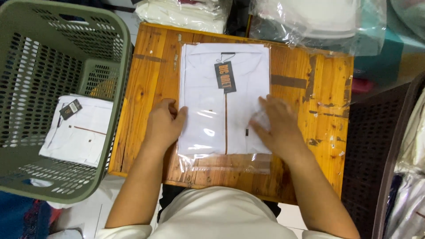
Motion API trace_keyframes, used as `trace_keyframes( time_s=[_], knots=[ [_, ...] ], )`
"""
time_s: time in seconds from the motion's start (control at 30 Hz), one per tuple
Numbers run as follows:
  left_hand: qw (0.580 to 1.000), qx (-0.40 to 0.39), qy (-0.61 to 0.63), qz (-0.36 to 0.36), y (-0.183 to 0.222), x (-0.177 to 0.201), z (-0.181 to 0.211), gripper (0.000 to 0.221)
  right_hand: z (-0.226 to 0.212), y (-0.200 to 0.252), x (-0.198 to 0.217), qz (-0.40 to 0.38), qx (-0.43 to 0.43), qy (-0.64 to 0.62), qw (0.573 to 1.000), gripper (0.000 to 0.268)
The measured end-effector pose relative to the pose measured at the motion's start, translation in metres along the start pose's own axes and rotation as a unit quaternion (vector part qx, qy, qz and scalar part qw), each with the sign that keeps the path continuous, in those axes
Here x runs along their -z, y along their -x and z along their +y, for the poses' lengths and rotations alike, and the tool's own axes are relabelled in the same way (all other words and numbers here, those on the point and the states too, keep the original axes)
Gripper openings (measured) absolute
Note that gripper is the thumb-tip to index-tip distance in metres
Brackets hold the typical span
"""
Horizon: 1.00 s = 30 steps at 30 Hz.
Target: Packaging folded white shirts into clear plastic bags and placing them in a basket.
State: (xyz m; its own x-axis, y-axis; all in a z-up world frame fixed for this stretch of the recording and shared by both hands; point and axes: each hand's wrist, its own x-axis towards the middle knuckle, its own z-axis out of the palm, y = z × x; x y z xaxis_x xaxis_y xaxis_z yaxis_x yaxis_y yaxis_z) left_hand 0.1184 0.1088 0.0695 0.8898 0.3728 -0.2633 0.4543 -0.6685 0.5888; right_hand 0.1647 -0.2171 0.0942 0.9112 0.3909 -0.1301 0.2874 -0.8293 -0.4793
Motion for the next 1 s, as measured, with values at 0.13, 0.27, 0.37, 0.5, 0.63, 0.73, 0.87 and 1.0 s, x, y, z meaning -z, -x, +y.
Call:
trace_keyframes(
  time_s=[0.13, 0.27, 0.37, 0.5, 0.63, 0.73, 0.87, 1.0],
  knots=[
    [0.997, 0.033, 0.046, -0.053, 0.012, 0.000, 0.003, 0.062, -0.060, 0.033, 0.000, -0.113, 0.035, 0.039, 0.992, 0.099],
    [0.858, 0.158, 0.454, -0.181, 0.022, 0.003, 0.027, 0.040, -0.088, 0.062, -0.043, -0.151, 0.152, 0.102, 0.971, 0.130],
    [0.771, 0.164, 0.593, -0.167, 0.029, 0.001, 0.029, 0.036, -0.075, 0.068, -0.070, 0.032, 0.201, 0.214, 0.955, 0.087],
    [0.740, 0.142, 0.641, -0.145, 0.042, 0.021, 0.040, 0.031, -0.065, 0.075, -0.055, 0.097, 0.198, 0.140, 0.965, 0.074],
    [0.741, 0.071, 0.658, -0.109, 0.067, 0.045, 0.067, 0.026, -0.073, 0.077, -0.040, 0.182, 0.231, -0.014, 0.956, 0.064],
    [0.805, -0.146, 0.566, -0.101, 0.089, 0.077, 0.079, 0.025, -0.042, 0.083, -0.065, 0.208, 0.126, -0.273, 0.931, 0.058],
    [0.893, -0.365, 0.144, 0.220, 0.090, 0.114, 0.088, 0.055, -0.064, 0.072, 0.017, 0.147, -0.397, -0.301, 0.855, 0.047],
    [0.977, -0.154, 0.141, 0.047, 0.025, 0.089, 0.038, 0.100, -0.048, 0.049, 0.018, 0.226, -0.290, -0.615, 0.697, 0.052]
  ],
)
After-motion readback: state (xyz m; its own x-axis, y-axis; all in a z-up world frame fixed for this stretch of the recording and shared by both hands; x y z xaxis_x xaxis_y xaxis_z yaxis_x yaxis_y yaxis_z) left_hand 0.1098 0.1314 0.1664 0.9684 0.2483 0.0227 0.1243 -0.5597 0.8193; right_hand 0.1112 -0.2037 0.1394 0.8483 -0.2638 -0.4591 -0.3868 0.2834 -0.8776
